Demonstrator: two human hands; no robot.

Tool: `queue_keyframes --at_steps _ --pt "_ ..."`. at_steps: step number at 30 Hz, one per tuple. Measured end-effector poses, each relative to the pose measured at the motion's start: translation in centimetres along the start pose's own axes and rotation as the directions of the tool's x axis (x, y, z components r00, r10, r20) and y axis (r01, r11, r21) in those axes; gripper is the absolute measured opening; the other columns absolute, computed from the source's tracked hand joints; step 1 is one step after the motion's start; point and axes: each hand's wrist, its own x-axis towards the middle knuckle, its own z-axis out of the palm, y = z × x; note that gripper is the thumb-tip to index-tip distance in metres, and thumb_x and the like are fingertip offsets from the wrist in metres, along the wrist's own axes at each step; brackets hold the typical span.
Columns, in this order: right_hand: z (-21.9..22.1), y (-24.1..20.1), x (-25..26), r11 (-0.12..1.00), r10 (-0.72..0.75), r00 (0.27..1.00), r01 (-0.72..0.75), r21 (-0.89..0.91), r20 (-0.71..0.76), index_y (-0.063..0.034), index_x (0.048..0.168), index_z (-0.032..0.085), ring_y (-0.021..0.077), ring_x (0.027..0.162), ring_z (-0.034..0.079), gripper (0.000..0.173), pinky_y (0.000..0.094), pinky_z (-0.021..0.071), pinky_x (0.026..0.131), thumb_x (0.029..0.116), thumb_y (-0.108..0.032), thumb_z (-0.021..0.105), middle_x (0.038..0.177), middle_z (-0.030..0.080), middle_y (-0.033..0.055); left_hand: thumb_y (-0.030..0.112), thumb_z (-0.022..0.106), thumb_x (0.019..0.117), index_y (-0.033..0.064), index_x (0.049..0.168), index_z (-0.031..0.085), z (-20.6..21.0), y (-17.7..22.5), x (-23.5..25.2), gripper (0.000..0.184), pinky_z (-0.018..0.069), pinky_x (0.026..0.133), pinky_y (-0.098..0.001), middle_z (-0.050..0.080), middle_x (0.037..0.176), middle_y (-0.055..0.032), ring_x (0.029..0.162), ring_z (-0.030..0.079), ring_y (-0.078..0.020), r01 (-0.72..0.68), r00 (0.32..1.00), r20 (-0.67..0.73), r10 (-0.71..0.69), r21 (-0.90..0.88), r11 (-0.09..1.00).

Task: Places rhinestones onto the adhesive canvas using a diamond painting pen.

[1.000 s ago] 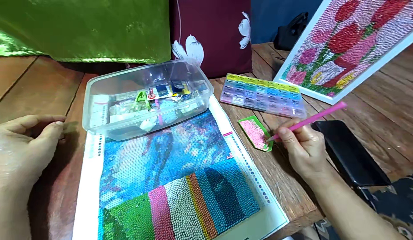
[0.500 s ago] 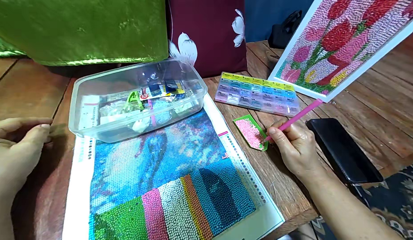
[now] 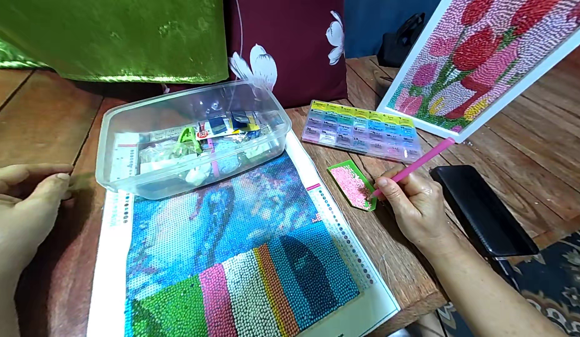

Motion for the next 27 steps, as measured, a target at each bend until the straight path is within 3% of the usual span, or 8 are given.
queue_keyframes --at_steps 6,12,27 --pt "0.02 -0.04 0.05 1.000 0.006 1.000 -0.006 -0.017 -0.001 -0.0041 0.088 0.063 -0.0070 0.064 0.052 0.029 0.0093 0.0431 0.061 0.1043 -0.024 0.051 0.070 0.057 -0.0045 0.018 0.050 0.1068 -0.0054 0.117 0.063 0.14 -0.27 0.09 0.029 0.0498 0.072 -0.0272 0.062 0.094 -0.0125 0.074 0.055 -0.0080 -0.009 1.000 -0.015 0.009 -0.012 1.000" --pt "0.06 -0.02 0.07 1.000 0.008 1.000 -0.008 0.014 0.011 -0.0046 0.089 0.063 -0.0088 0.065 0.053 0.027 0.0076 0.0437 0.063 0.1042 -0.023 0.052 0.072 0.058 -0.0060 0.018 0.049 0.1065 -0.0065 0.118 0.063 0.14 -0.37 0.08 0.030 0.0506 0.074 -0.0338 0.063 0.097 -0.0173 0.076 0.057 -0.0136 -0.009 1.000 -0.016 0.009 -0.001 1.000" --pt "-0.01 -0.01 -0.01 0.998 0.004 1.000 -0.006 0.056 0.020 -0.0063 0.088 0.062 -0.0087 0.066 0.055 0.025 0.0081 0.0457 0.063 0.1042 -0.022 0.051 0.071 0.058 -0.0073 0.018 0.051 0.1064 -0.0057 0.117 0.063 0.21 -0.48 0.18 0.029 0.0496 0.073 -0.0293 0.062 0.095 -0.0135 0.075 0.055 -0.0097 0.005 1.000 -0.019 -0.005 -0.016 1.000"
